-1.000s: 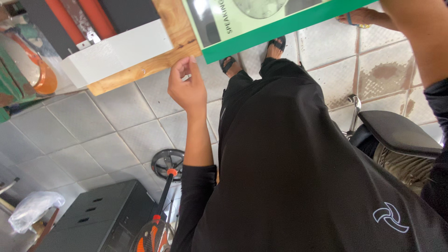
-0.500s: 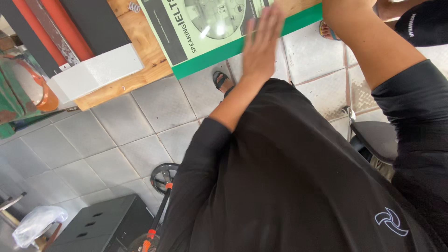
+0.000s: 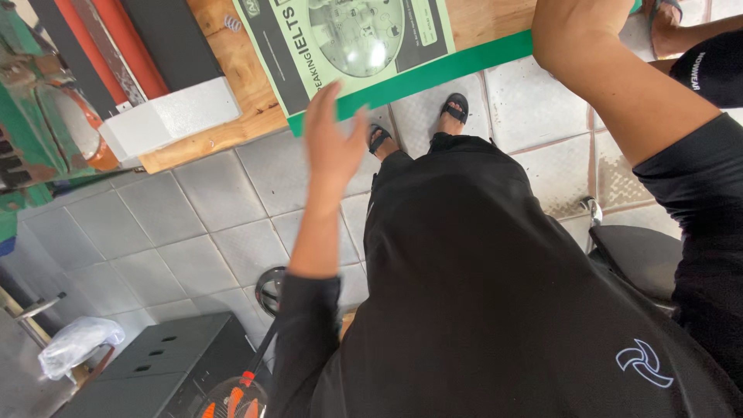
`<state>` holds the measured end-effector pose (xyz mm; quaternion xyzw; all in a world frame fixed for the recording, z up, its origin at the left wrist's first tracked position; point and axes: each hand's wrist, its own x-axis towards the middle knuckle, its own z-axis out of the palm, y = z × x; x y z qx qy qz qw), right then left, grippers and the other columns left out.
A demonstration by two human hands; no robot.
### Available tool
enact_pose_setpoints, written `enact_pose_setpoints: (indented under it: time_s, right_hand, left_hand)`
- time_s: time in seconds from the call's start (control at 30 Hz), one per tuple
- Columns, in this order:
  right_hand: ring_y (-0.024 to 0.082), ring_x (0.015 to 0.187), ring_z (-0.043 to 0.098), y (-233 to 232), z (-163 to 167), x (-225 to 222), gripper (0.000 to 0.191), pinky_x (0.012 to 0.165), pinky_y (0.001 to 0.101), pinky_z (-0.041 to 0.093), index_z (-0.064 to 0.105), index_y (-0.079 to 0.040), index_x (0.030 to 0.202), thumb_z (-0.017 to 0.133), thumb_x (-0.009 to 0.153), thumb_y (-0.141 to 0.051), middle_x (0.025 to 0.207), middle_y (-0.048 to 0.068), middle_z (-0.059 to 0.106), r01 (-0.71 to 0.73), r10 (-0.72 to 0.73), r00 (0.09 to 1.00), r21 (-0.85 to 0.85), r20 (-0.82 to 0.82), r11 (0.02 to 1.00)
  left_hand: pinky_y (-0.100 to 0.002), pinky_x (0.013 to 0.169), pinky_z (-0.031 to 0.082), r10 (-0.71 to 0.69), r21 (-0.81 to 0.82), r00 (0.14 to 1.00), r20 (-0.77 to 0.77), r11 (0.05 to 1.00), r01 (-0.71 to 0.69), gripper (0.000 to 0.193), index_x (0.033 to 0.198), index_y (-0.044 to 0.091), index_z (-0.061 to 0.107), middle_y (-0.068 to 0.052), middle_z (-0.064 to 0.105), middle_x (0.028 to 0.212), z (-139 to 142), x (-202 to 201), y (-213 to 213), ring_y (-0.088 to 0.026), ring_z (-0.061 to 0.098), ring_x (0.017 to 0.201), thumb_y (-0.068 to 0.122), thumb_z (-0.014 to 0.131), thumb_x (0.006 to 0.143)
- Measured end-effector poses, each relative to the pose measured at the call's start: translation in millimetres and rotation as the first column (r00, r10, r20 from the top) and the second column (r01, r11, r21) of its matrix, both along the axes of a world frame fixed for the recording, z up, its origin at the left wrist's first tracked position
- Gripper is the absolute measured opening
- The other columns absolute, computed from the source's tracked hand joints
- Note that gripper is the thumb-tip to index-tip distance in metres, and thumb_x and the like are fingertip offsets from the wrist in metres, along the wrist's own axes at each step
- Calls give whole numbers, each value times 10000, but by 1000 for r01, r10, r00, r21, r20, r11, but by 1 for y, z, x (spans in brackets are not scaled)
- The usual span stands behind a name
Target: The person tapes the spine of several books using green and yellow adhesive tape. They pull tape from a roll, align it along the book spine, smooth it down, and flip the book to tape the opposite side. The process is repeated for multiple books.
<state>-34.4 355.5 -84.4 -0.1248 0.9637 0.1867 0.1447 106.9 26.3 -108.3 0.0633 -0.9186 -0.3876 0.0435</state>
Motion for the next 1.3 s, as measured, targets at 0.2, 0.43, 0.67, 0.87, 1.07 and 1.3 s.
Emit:
enact_pose_setpoints:
  time_s: [0.2, 0.43, 0.67, 0.87, 1.07, 1.3]
  right_hand:
    - [335, 653, 744, 28, 17, 3, 256, 549, 480, 530, 786, -55, 934, 774, 868, -302, 731, 158, 743, 268, -207, 932, -183, 299, 946]
    - [328, 778, 695, 46, 35, 36, 440, 761, 473, 553, 814, -122, 1132, 742, 962, -521, 878, 169, 759, 130, 29, 960, -534, 280, 836]
    - [248, 820, 777, 22, -5, 59, 321, 582, 360, 572, 635, -20, 1250, 619, 993, -213, 1042, 130, 760, 819, -24, 516, -485, 856, 306]
    - [235, 879, 786, 27, -40, 61, 246, 534, 329, 588, 661, 13, 1141, 626, 961, -150, 1079, 101, 708, 865, 127, 460, -476, 879, 160]
    - [252, 816, 785, 23, -50, 64, 282, 532, 330, 567, 685, 38, 1055, 685, 968, -230, 1005, 135, 716, 824, 77, 514, -516, 855, 235]
    - [240, 760, 784, 21, -46, 65, 296, 531, 304, 548, 716, 15, 1035, 673, 975, -272, 957, 121, 730, 803, 88, 541, -545, 836, 241]
  left_hand:
    - [-956, 940, 2, 55, -267, 863, 502, 959, 94, 1167, 1614, 340, 48, -194, -181, 1690, -5, -94, 104, -554, -291, 1462, 696, 819, 814]
    - [-913, 1029, -75, -76, -267, 905, 418, 942, 202, 1220, 1631, 425, 240, -80, -107, 1731, -20, -99, 62, -456, -211, 1554, 731, 920, 666]
    - [-868, 1070, -131, -224, -249, 898, 380, 910, 332, 1231, 1623, 447, 348, -50, -45, 1746, -26, -110, 24, -406, -166, 1582, 555, 1002, 585]
    - [-868, 1073, -133, -253, -265, 907, 336, 899, 349, 1260, 1636, 446, 338, -57, -26, 1751, -27, -107, 24, -408, -155, 1584, 513, 1013, 575]
    - [-871, 1073, -133, -239, -281, 903, 358, 894, 348, 1284, 1632, 441, 337, -63, 0, 1753, -35, -108, 21, -410, -149, 1583, 537, 1019, 548]
    - [-874, 1054, -161, -236, -313, 927, 292, 892, 326, 1281, 1616, 431, 365, -81, 40, 1745, -47, -107, 21, -413, -147, 1569, 588, 1019, 526]
